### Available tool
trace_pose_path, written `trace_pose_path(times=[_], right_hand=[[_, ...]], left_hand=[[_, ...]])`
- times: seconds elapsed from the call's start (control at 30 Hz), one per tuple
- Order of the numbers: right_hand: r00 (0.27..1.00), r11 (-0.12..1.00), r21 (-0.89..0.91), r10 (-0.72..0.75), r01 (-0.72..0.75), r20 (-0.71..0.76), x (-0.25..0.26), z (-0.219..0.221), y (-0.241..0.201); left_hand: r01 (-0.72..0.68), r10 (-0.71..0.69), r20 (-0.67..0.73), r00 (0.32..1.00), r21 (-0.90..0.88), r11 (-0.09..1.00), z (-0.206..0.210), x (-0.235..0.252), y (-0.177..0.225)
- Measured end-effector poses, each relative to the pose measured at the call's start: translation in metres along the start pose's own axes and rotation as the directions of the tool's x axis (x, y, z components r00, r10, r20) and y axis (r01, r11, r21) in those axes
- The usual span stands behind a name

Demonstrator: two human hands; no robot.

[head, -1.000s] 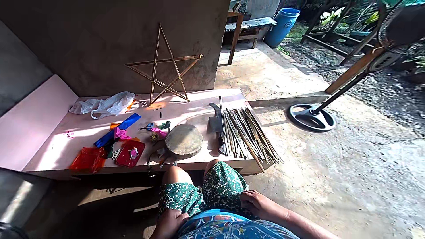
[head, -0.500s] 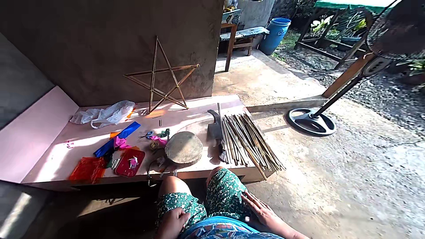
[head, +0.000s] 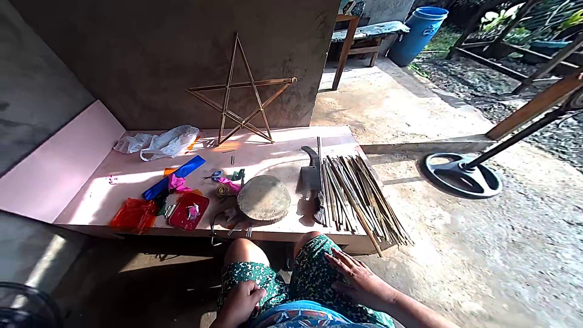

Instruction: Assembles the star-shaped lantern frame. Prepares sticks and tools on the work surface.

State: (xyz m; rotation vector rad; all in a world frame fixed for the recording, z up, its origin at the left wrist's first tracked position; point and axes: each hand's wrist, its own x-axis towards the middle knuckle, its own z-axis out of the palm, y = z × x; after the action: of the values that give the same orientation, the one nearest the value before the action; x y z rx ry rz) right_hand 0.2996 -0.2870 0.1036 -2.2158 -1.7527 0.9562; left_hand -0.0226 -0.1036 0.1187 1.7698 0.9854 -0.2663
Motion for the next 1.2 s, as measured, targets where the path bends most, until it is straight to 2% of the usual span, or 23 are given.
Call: trace_pose_path(times=[0.17, 0.4, 0.5, 0.63, 0.77, 0.9, 1.03, 1.13, 1.2], right_hand=[[0.999, 1.000, -0.030, 0.001, 0.001, 0.041, 0.018, 0.000, -0.006], [1.000, 1.000, -0.025, 0.001, -0.002, -0.031, 0.027, 0.024, -0.003], [0.997, 1.000, -0.021, -0.024, 0.022, -0.080, 0.033, 0.024, 0.000], [0.997, 0.999, 0.031, -0.016, 0.018, -0.069, 0.060, 0.003, -0.003], [0.987, 0.996, 0.085, -0.014, 0.028, -0.160, 0.092, -0.008, -0.011], [0.985, 0.993, 0.099, -0.051, 0.068, -0.162, 0.129, -0.012, -0.009], [0.985, 0.993, 0.073, -0.079, 0.091, -0.152, 0.171, -0.023, 0.006], [0.982, 0.993, 0.070, -0.085, 0.098, -0.169, 0.207, -0.036, 0.019], [0.979, 0.992, 0.068, -0.097, 0.110, -0.181, 0.235, -0.051, 0.026]], left_hand=[[0.003, -0.001, 0.032, 0.999, -0.050, 0.999, -0.006, 0.007, 0.004], [0.078, -0.071, 0.069, 0.995, -0.107, 0.991, -0.008, 0.015, 0.002], [0.079, -0.075, 0.030, 0.997, -0.180, 0.980, -0.018, 0.021, 0.005], [0.036, -0.063, -0.149, 0.987, -0.177, 0.984, -0.046, 0.041, 0.015], [0.012, -0.042, -0.220, 0.975, -0.134, 0.991, -0.072, 0.073, 0.030], [-0.027, 0.011, -0.292, 0.957, -0.051, 0.998, -0.108, 0.119, 0.044], [-0.034, -0.009, -0.471, 0.882, -0.082, 0.996, -0.159, 0.179, 0.039], [0.006, -0.019, -0.550, 0.835, -0.025, 1.000, -0.200, 0.228, 0.030], [0.079, -0.031, -0.541, 0.841, 0.065, 0.995, -0.228, 0.264, 0.037]])
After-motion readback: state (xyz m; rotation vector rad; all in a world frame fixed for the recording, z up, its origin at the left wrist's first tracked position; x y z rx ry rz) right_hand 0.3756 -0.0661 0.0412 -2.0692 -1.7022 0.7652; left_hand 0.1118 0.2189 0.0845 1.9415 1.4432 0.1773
